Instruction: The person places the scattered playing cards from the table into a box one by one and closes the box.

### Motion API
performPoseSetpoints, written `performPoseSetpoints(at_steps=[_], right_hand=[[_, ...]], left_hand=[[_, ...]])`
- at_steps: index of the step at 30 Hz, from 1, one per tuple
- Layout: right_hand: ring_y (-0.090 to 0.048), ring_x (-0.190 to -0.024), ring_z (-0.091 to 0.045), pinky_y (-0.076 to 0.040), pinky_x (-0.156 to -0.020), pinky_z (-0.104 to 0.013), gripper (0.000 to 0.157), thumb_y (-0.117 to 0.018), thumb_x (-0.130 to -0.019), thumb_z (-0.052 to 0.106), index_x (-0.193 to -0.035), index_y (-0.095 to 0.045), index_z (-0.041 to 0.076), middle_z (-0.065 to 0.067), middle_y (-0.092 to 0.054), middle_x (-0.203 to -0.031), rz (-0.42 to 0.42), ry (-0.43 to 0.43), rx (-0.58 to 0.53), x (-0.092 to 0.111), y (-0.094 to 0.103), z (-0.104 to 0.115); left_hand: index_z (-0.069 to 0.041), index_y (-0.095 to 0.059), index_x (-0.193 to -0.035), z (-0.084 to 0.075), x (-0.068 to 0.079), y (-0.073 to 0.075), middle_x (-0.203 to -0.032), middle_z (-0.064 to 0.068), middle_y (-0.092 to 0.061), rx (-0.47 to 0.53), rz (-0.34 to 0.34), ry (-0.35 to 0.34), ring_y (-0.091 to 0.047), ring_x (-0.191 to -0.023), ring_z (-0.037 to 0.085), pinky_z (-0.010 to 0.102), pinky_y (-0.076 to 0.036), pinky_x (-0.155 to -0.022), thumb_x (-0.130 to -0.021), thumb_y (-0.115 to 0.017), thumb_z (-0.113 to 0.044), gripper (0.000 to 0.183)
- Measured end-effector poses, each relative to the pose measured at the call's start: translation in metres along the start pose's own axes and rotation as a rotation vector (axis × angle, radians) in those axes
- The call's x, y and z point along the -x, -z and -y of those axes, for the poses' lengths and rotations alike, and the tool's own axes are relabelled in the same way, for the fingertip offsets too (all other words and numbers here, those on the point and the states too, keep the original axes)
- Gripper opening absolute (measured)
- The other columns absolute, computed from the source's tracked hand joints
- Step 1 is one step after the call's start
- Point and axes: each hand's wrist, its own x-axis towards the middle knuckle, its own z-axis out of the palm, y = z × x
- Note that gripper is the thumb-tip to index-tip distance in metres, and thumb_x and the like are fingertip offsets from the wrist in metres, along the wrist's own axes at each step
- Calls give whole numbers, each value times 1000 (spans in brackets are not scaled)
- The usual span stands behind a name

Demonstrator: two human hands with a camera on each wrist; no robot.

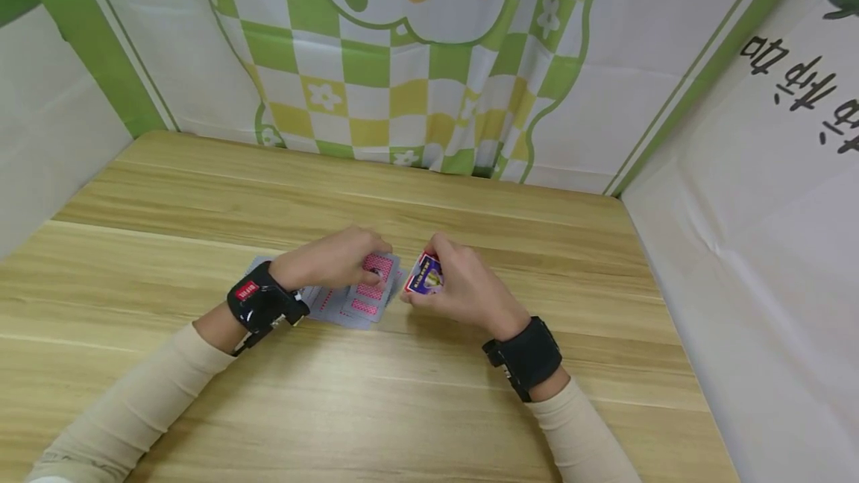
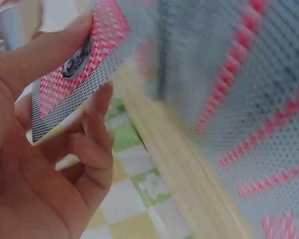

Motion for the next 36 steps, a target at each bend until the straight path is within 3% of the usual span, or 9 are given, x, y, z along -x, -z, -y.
performPoseSetpoints(at_steps=[3, 6, 9, 12, 20, 24, 29, 33, 36], right_hand=[[-54, -63, -7, -50, -47, -24, 57, -78, -70, 46, -104, -49, 11, 2, -57, -80, -4, 10, 0, 0, 0, 0], [-54, -62, -7, -50, -47, -23, 55, -79, -70, 42, -103, -49, 11, 2, -57, -80, -9, 18, -4, 0, 0, -1], [-54, -62, -7, -50, -47, -23, 54, -80, -70, 40, -103, -49, 10, 1, -58, -81, -5, 26, -8, 0, -1, -1], [-54, -63, -7, -50, -47, -23, 53, -79, -70, 40, -103, -48, 11, 1, -58, -83, -4, 29, -2, 0, -1, -1], [-55, -63, -6, -50, -47, -24, 55, -78, -70, 43, -103, -49, 11, -1, -60, -82, -10, 26, -4, 0, -2, 1], [-56, -62, -7, -51, -46, -23, 54, -77, -71, 43, -103, -48, 10, -1, -60, -80, -23, 16, -19, 0, -2, 1], [-56, -59, -7, -50, -44, -23, 54, -79, -71, 39, -102, -49, 8, 1, -58, -78, -69, -6, -13, 0, -2, 0], [-55, -58, -6, -49, -42, -23, 54, -79, -70, 38, -102, -49, 7, 0, -58, -77, -95, -10, 1, 0, -2, 0], [-55, -59, -6, -50, -43, -23, 54, -78, -71, 39, -103, -49, 7, -1, -58, -78, -104, -11, 8, 0, -1, -1]], left_hand=[[-5, -61, -105, 0, 2, 6, -83, 4, -55, 132, -1, 17, -52, -76, 18, 35, -46, -67, -87, -69, -26, 28], [-6, -59, -107, -1, 4, 14, -84, 7, -59, 320, -68, 79, -54, -75, 18, 35, -46, -66, -90, -64, -27, 27], [-9, -59, -94, -4, 5, 19, -72, 5, -55, 522, -142, 124, -50, -63, 16, 32, -41, -56, -92, -62, -27, 18], [-12, -58, -87, -7, 5, 20, -67, 1, -52, 625, -171, 154, -46, -57, 14, 29, -35, -49, -92, -62, -29, 18], [-16, -60, -88, -14, -1, 10, -67, 1, -53, 649, -267, 215, -48, -58, 13, 28, -39, -51, -91, -62, -31, 15], [-15, -61, -89, -21, -4, 0, -69, 3, -56, 664, -371, 232, -49, -56, 12, 28, -40, -50, -90, -63, -30, 16], [-13, -57, -90, -31, -8, -12, -62, -1, -41, 670, -491, 239, -38, -49, 10, 26, -34, -45, -91, -62, -32, 19], [-8, -57, -107, -39, -9, -20, -62, -1, -41, 656, -508, 272, -35, -44, 9, 25, -34, -41, -93, -59, -35, 30], [-2, -53, -119, -46, -10, -24, -67, 1, -46, 648, -445, 282, -36, -44, 10, 26, -35, -41, -95, -55, -35, 41]])
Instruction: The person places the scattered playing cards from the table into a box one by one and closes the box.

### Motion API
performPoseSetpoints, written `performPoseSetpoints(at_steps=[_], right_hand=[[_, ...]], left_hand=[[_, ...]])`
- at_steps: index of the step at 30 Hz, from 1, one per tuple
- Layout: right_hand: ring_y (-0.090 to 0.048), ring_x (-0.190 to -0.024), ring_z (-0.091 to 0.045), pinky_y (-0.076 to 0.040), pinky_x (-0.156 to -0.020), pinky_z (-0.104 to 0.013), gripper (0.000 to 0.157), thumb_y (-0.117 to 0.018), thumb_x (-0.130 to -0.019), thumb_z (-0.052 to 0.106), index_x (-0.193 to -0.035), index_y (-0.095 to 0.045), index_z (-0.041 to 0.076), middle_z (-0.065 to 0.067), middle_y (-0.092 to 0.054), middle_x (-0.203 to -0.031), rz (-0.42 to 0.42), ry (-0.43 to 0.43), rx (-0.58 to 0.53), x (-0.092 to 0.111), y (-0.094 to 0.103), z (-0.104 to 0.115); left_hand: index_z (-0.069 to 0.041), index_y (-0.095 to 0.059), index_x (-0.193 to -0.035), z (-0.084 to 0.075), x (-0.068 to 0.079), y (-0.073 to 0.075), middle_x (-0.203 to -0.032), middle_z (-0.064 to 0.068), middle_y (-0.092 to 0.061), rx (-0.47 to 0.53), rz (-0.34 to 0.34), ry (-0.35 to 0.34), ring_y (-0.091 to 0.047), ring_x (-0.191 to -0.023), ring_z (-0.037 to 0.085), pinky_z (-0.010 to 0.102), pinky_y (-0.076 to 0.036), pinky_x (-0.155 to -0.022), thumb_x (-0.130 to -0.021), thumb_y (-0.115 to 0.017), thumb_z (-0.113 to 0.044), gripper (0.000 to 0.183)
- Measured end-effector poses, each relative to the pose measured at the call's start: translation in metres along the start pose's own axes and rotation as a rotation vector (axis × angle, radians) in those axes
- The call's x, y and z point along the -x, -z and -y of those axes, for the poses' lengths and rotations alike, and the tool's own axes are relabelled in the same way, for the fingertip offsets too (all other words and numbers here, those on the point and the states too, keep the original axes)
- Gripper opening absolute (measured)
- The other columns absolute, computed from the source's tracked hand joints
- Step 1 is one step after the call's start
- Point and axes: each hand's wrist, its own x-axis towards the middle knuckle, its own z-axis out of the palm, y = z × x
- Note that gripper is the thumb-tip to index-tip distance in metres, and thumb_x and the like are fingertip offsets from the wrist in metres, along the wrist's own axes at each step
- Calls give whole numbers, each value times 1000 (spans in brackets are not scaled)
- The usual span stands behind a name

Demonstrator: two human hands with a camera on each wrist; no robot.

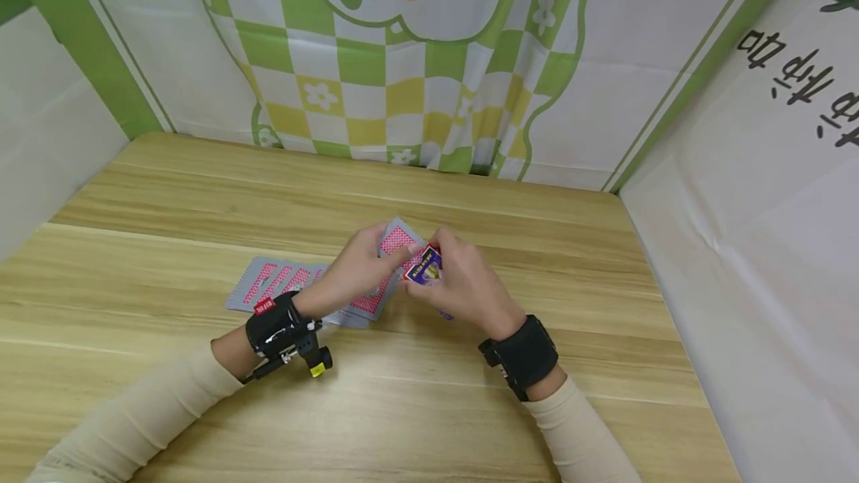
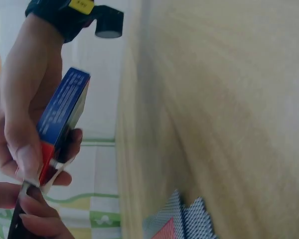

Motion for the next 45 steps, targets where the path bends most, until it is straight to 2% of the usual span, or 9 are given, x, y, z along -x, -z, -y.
performPoseSetpoints(at_steps=[4, 9, 13, 21, 28, 31, 35, 40, 45], right_hand=[[-55, -60, -8, -50, -44, -24, 54, -79, -70, 37, -103, -50, 6, -2, -59, -78, -15, 2, 9, -1, 2, -1], [-56, -62, -8, -50, -46, -26, 56, -81, -68, 36, -104, -50, 6, -2, -60, -82, -20, -10, 11, -2, 5, -2], [-56, -64, -8, -51, -48, -26, 58, -80, -69, 41, -105, -49, 6, -1, -60, -84, -5, -27, 7, -2, 7, -2], [-55, -60, -8, -50, -45, -24, 53, -81, -69, 34, -102, -49, 6, -2, -58, -79, 8, 14, -9, -2, 6, 1], [-53, -58, -8, -49, -43, -24, 52, -79, -70, 34, -102, -49, 6, 0, -57, -77, 12, 34, -11, -2, 5, 3], [-54, -59, -8, -49, -44, -23, 54, -79, -70, 35, -103, -49, 6, 0, -57, -78, 17, 20, -15, -1, 6, 2], [-55, -59, -8, -50, -44, -23, 57, -81, -68, 37, -104, -49, 7, 0, -58, -79, 13, 2, -17, -1, 7, 1], [-56, -61, -8, -51, -46, -24, 59, -82, -68, 38, -105, -48, 7, -1, -59, -81, 30, -6, -15, -1, 7, 1], [-56, -62, -7, -51, -47, -24, 59, -80, -69, 41, -106, -48, 8, 0, -59, -82, 54, -26, -22, 0, 6, 1]], left_hand=[[-4, -52, -124, -3, -1, 4, -75, 1, -52, -5, 88, 20, -44, -53, 11, 27, -39, -46, -99, -47, -35, 41], [-12, -62, -112, -2, -7, 26, -97, 1, -62, 34, 15, 16, -55, -84, 15, 36, -48, -68, -98, -51, -32, 27], [-13, -67, -101, 1, -10, 36, -101, 2, -65, 69, 39, -8, -57, -91, 15, 39, -48, -79, -94, -60, -27, 18], [-17, -70, -90, 2, -7, 19, -90, -1, -67, 103, 165, -78, -60, -84, 15, 36, -49, -73, -91, -64, -24, 10], [-17, -69, -90, 8, -8, 13, -91, 0, -67, 128, 188, -70, -60, -84, 14, 37, -49, -73, -91, -64, -25, 10], [-18, -69, -92, 12, -12, 17, -95, 2, -68, 62, 184, -81, -60, -86, 14, 37, -49, -73, -92, -62, -31, 15], [-14, -70, -92, 15, -16, 28, -89, 3, -68, -133, 197, -146, -60, -78, 15, 34, -51, -65, -91, -63, -25, 13], [-10, -73, -88, 20, -18, 39, -88, 0, -66, -467, 315, -244, -58, -77, 15, 31, -51, -64, -83, -72, -16, 9], [-11, -72, -98, 26, -17, 42, -101, 1, -67, -634, 413, -254, -56, -90, 15, 32, -50, -77, -74, -81, -28, 31]])
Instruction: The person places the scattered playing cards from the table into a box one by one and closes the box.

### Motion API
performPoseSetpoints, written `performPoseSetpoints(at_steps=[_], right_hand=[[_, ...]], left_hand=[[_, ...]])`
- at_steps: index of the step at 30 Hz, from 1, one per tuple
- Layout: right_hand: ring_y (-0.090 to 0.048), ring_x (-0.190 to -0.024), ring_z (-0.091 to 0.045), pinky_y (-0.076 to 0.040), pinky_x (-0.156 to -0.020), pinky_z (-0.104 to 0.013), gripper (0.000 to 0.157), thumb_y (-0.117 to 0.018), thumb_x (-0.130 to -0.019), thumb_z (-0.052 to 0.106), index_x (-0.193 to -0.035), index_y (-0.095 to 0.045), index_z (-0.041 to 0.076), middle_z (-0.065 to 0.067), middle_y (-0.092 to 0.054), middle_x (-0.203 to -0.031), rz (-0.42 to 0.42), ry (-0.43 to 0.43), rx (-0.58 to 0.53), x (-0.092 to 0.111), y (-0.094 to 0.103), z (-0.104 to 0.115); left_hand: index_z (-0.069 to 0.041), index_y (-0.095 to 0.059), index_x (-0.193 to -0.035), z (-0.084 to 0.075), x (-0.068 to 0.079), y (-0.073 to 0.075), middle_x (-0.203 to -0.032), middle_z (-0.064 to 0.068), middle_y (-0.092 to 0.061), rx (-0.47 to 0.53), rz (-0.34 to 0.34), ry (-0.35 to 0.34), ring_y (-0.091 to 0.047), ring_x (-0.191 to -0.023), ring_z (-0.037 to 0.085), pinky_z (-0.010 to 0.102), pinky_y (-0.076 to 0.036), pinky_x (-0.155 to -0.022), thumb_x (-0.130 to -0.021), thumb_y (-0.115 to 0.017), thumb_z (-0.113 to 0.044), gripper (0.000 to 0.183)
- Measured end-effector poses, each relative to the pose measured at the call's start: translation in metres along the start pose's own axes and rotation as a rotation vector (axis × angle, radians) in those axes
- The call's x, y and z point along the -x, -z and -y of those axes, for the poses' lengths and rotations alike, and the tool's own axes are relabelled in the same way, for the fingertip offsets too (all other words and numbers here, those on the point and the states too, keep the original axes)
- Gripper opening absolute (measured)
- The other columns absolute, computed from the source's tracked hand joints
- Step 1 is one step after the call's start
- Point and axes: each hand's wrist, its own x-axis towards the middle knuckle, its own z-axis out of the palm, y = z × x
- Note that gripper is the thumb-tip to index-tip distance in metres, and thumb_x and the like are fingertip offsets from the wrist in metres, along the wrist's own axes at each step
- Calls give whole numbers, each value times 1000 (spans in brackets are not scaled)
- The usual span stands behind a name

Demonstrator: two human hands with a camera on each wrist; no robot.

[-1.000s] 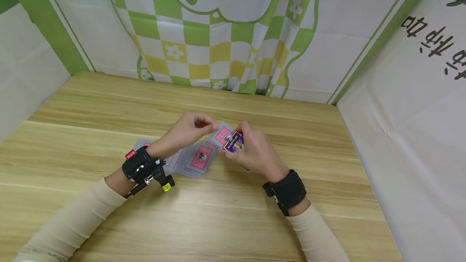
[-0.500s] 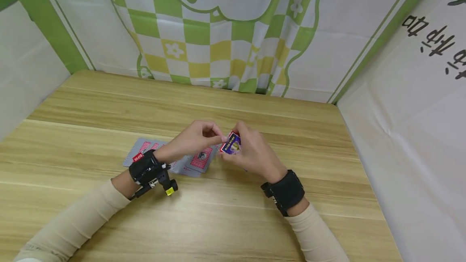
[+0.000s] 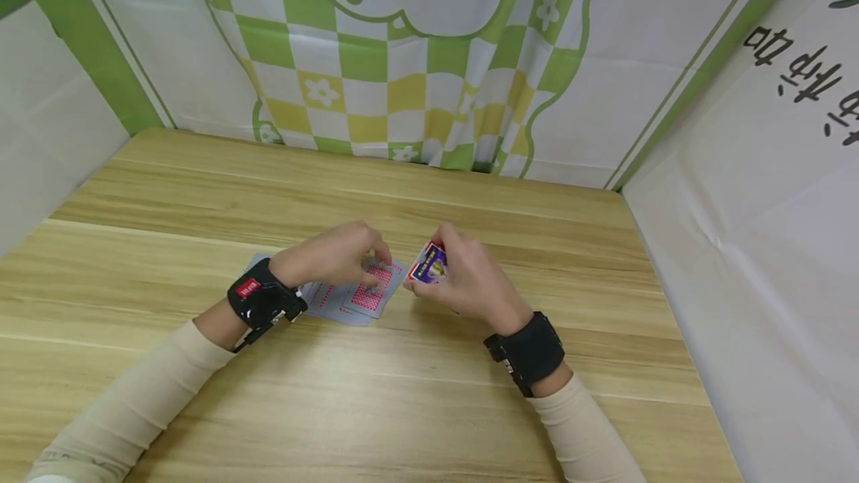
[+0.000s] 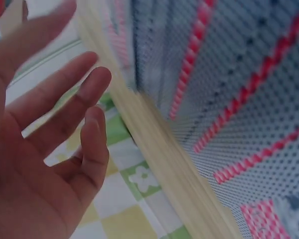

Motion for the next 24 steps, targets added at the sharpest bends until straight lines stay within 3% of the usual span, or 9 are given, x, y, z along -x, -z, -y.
performPoseSetpoints(at_steps=[5, 13, 19, 22, 24], right_hand=[[-56, -62, -8, -51, -46, -24, 58, -80, -69, 41, -105, -48, 8, 0, -58, -81, 3, 5, 7, 1, -1, 0], [-55, -61, -7, -50, -45, -23, 56, -77, -71, 44, -104, -48, 9, 1, -57, -78, 22, 7, 15, 0, -2, 1], [-54, -59, -7, -49, -44, -23, 56, -78, -71, 43, -103, -48, 9, -1, -58, -77, 22, 19, 7, 0, -3, 1], [-54, -58, -7, -49, -43, -23, 55, -78, -71, 43, -103, -48, 10, -2, -59, -76, 24, 20, 6, 0, -4, 1], [-54, -57, -7, -48, -43, -23, 55, -78, -71, 44, -103, -48, 10, -1, -59, -75, 24, 17, 8, 1, -4, 1]], left_hand=[[-12, -68, -110, 1, 0, -4, -107, -2, -65, -45, 45, 7, -44, -98, 16, 33, -45, -83, -66, -84, -36, 53], [-8, -64, -114, 4, 0, -8, -96, -1, -61, -24, 74, 27, -44, -96, 15, 31, -45, -78, -64, -85, -38, 62], [-10, -51, -125, 3, 1, -6, -105, -2, -57, -10, 114, 48, -48, -95, 12, 31, -46, -78, -67, -84, -36, 72], [-10, -48, -124, 0, 2, -4, -104, -2, -57, -6, 149, 42, -50, -89, 11, 30, -47, -76, -69, -83, -32, 69], [-10, -53, -116, -1, 2, -3, -94, -4, -56, -9, 175, 19, -50, -81, 10, 28, -46, -69, -71, -82, -31, 57]])
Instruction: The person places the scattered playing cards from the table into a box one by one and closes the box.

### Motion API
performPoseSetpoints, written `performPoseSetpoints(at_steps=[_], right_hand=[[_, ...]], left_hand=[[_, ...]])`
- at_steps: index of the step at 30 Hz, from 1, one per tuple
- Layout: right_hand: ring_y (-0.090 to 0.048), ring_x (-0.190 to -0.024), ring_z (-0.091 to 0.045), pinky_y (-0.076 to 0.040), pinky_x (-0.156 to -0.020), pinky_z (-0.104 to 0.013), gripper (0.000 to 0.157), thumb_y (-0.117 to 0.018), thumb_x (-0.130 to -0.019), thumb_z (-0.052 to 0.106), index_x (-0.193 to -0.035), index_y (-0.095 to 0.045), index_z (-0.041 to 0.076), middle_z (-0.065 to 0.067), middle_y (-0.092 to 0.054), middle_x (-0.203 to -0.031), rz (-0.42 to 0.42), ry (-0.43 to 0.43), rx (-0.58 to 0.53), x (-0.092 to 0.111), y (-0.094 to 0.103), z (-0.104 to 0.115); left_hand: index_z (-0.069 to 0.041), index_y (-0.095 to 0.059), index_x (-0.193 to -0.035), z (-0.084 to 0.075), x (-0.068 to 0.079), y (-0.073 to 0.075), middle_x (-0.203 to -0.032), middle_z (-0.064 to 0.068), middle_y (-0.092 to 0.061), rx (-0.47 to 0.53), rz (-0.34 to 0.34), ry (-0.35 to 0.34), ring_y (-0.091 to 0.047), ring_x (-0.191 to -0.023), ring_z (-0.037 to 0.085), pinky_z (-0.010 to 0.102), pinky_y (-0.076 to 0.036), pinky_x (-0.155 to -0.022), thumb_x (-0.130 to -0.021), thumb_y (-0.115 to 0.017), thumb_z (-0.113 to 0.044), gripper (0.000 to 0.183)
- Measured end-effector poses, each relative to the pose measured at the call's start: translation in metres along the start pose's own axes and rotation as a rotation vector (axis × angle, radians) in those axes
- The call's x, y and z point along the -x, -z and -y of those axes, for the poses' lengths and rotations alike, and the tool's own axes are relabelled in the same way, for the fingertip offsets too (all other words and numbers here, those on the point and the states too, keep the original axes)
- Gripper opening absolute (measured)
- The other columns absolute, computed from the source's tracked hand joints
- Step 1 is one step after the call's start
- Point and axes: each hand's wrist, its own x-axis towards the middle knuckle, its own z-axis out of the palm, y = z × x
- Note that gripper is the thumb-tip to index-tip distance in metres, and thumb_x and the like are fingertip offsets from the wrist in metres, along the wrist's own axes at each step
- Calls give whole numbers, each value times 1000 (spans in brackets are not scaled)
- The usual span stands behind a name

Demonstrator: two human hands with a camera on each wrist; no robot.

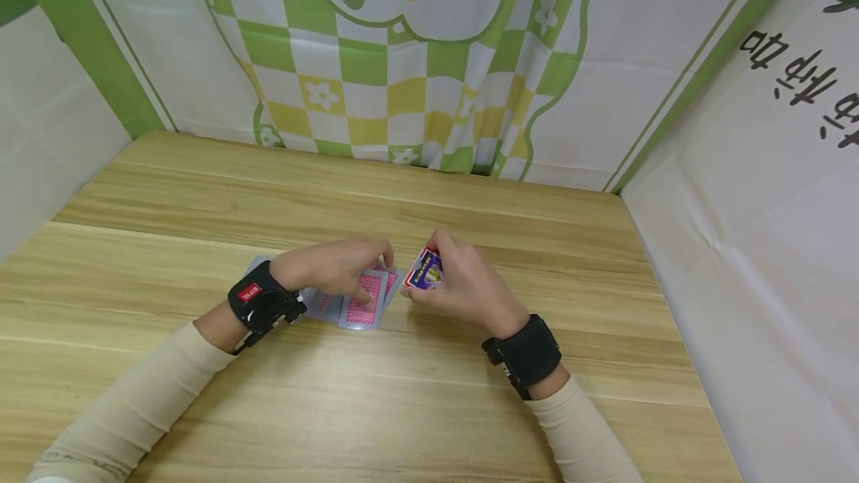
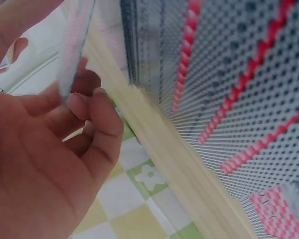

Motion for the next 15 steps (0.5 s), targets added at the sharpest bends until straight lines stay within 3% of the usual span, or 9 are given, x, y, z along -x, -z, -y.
performPoseSetpoints(at_steps=[5, 8, 12, 15], right_hand=[[-54, -58, -6, -48, -43, -22, 56, -77, -71, 44, -105, -48, 10, 1, -58, -76, 6, -3, 6, 0, 0, 0], [-54, -58, -6, -49, -43, -22, 56, -77, -71, 43, -105, -48, 10, 1, -57, -76, 7, 6, 18, 0, 0, 0], [-54, -59, -8, -49, -45, -23, 56, -78, -70, 43, -104, -48, 9, 1, -57, -77, 4, 17, 25, -1, 0, -1], [-54, -60, -9, -49, -46, -24, 56, -79, -70, 42, -104, -48, 10, 0, -57, -78, 5, 18, 24, 0, 0, -1]], left_hand=[[-14, -61, -82, 2, 5, 7, -68, -7, -46, 59, 71, -131, -42, -57, 6, 24, -37, -51, -79, -75, -31, 22], [-13, -58, -84, 3, 11, 18, -72, -2, -50, 183, 54, -167, -46, -61, 8, 27, -42, -55, -87, -67, -31, 20], [-8, -57, -108, 4, 21, 34, -92, 6, -59, 365, -76, -60, -55, -82, 16, 40, -49, -73, -92, -60, -35, 31], [-6, -57, -109, 3, 22, 40, -93, 7, -62, 475, -160, -7, -57, -83, 17, 44, -49, -75, -93, -58, -34, 32]])
